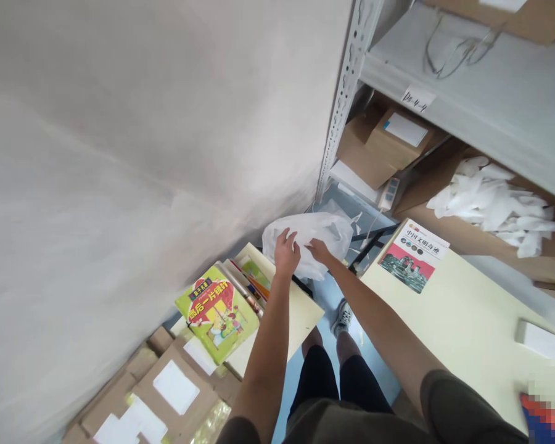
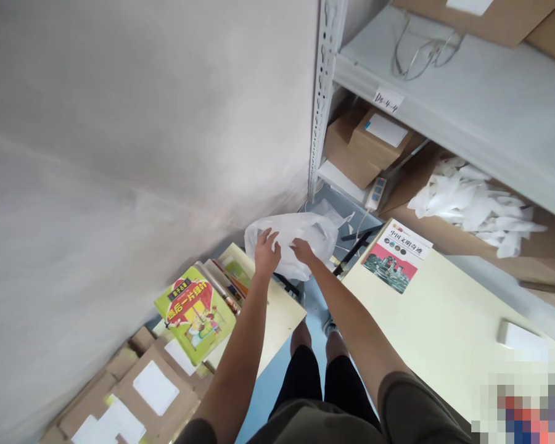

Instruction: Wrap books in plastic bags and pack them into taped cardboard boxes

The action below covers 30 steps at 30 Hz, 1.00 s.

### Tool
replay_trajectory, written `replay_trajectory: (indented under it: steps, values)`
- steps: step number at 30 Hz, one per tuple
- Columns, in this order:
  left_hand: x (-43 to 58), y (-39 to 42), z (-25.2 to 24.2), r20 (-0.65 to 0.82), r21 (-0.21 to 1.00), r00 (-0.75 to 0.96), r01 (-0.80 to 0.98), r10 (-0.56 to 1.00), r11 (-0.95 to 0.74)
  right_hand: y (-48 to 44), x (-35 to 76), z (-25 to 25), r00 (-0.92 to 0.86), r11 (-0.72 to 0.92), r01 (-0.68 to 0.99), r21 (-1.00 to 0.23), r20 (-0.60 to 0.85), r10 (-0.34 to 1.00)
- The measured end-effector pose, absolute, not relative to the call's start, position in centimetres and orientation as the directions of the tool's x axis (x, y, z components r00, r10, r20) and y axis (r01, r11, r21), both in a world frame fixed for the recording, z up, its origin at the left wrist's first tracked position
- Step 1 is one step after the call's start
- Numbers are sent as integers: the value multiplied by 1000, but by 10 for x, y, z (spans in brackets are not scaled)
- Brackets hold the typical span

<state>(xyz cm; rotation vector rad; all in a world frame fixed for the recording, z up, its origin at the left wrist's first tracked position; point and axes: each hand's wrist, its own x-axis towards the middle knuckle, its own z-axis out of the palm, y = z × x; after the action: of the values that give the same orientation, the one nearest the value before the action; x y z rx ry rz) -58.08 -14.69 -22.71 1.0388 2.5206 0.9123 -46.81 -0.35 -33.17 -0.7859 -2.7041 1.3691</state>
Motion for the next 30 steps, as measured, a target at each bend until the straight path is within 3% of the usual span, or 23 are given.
replay_trajectory:
  steps: [3,6,10,17,21,24,27,30]
  values:
    - [-591,-160,-213,-84,638,-746,469,661,611,-19,-469,-292,-904,485,348,-802,-150,400]
    - [-598,-173,-192,-120,660,-742,436,660,612,-21,-456,-250,-877,495,381,-781,-136,461]
    - [-598,-182,-165,-129,715,-662,453,738,532,-15,-430,-198,-813,484,457,-746,-129,568]
    - [-573,-169,-125,-145,836,-567,368,811,407,-21,-384,-124,-739,425,416,-804,-26,673]
    - [-545,-161,-92,-85,842,-655,356,751,406,-27,-362,-94,-494,218,519,-826,-82,866]
    - [-521,-159,-61,-22,845,-755,336,656,416,-34,-344,-72,-324,-19,369,-929,-148,935]
    - [-494,-156,-31,67,849,-775,376,629,372,-42,-319,-49,-346,-210,150,-966,-251,904]
    - [-459,-148,-5,150,852,-647,469,747,235,-49,-290,-28,-496,-269,36,-963,-251,831]
